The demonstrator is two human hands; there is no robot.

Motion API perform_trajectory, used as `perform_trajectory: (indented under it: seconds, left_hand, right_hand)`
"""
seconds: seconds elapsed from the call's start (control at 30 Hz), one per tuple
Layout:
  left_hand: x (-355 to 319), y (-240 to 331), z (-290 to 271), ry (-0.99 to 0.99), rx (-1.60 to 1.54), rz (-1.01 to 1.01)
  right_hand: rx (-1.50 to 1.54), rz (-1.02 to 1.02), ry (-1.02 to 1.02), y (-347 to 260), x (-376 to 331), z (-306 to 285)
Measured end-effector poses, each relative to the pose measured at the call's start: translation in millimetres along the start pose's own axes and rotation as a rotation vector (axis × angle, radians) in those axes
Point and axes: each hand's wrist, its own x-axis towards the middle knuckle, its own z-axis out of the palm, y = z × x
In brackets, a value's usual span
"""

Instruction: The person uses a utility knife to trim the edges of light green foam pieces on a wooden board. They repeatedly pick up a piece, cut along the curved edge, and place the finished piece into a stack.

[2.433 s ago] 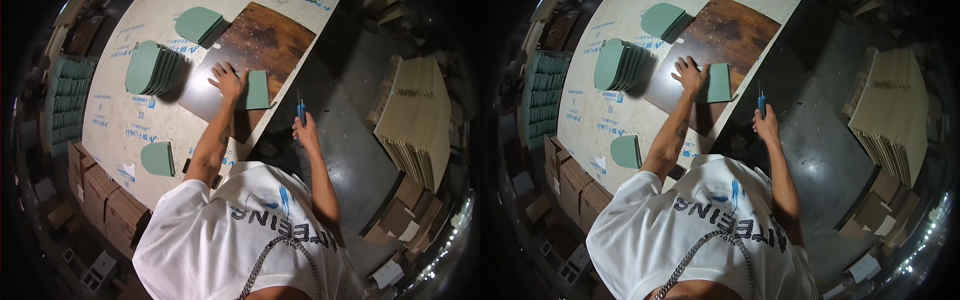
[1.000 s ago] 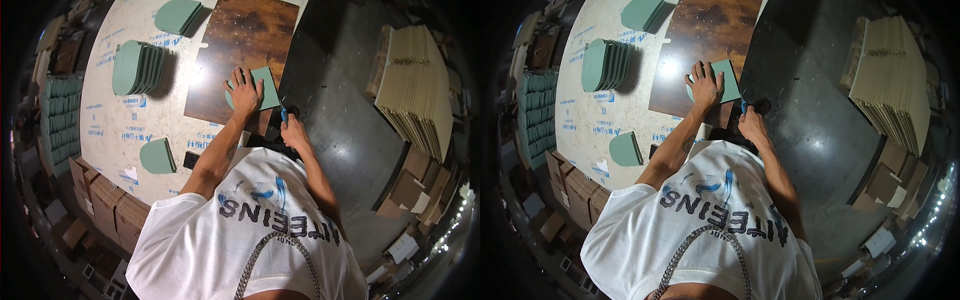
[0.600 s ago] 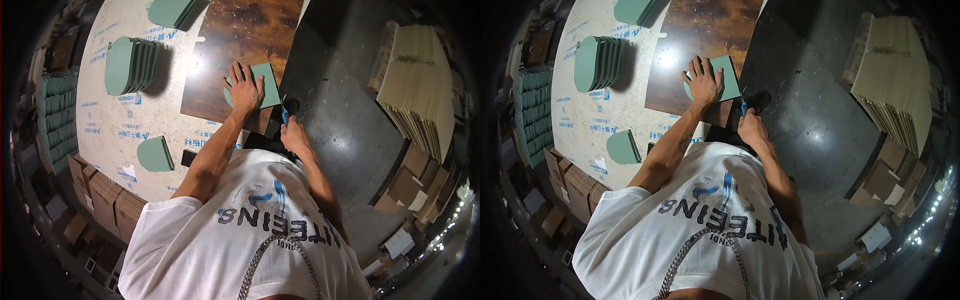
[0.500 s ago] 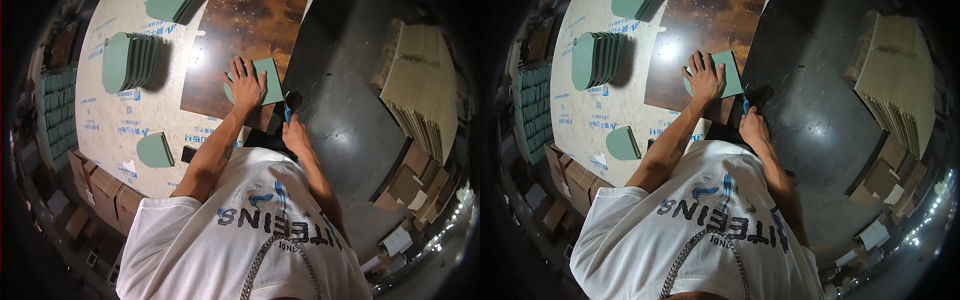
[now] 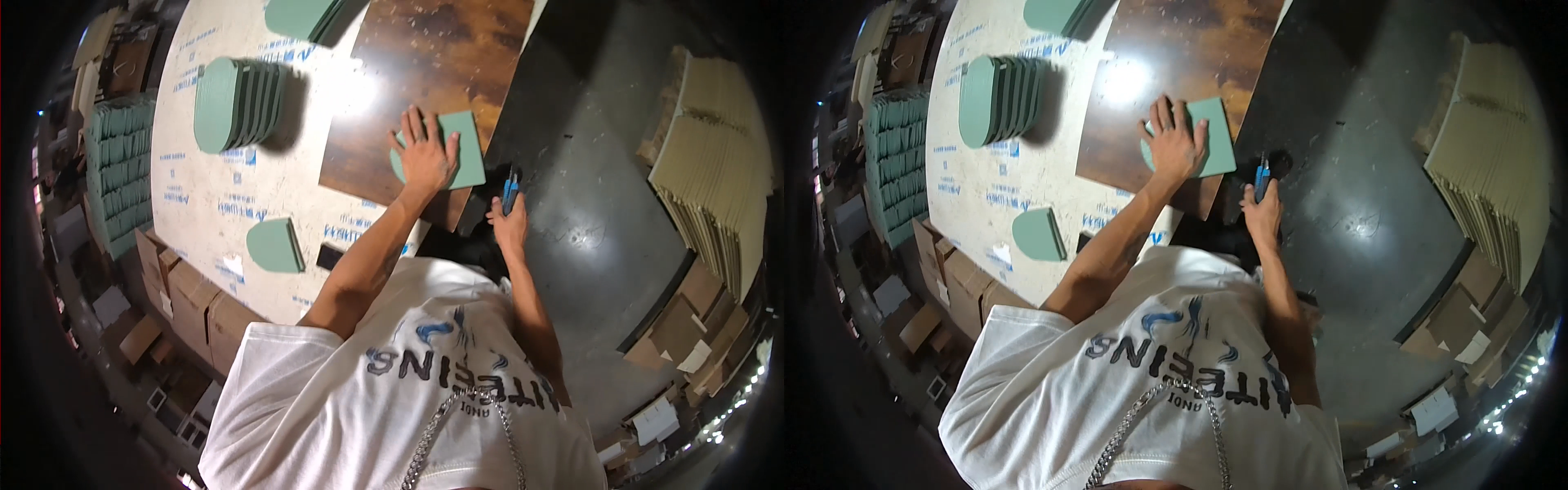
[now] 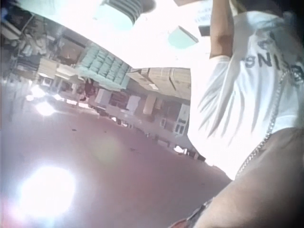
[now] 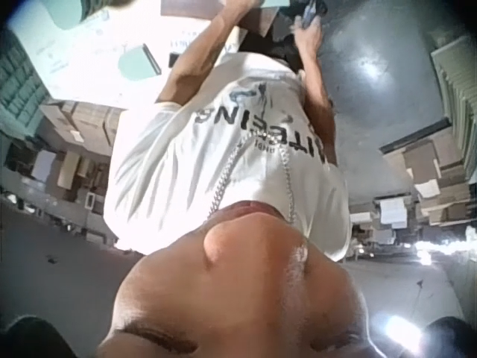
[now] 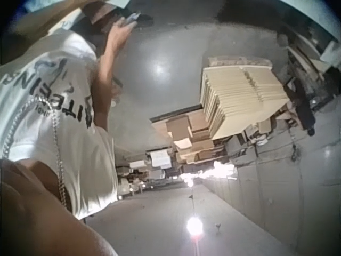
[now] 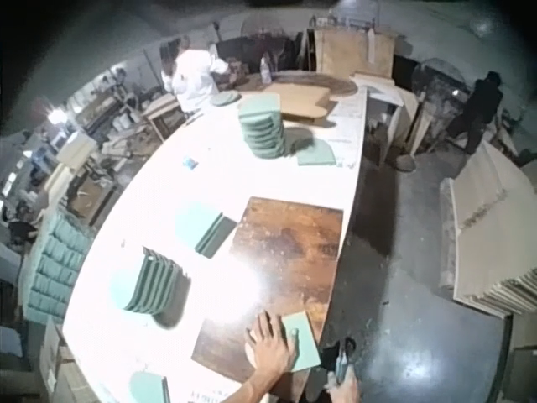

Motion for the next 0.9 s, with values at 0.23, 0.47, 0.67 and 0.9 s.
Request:
perform_trajectory:
  seconds: [0.23,0.47,0.67,0.9]
  left_hand:
    - [-3.5,7.0,-35.1,-0.287,-0.067,-0.144]
    - [5.3,-62.8,-76.9,-0.782,-1.178,-0.605]
    - [-2.5,-12.5,-136.3,-0.319,-0.547,0.392]
    - [-49.6,0.5,-60.2,-0.171,-0.173,0.350]
  right_hand:
    - [0.775,0.234,-0.206,-53.8,6.3,-1.9]
    - [0.865,0.090,-0.232,-85.2,7.9,-19.2]
    - [0.785,0.144,-0.145,-86.9,17.4,-26.5]
    - [0.112,0.169,-0.159,-51.7,-18.7,-54.4]
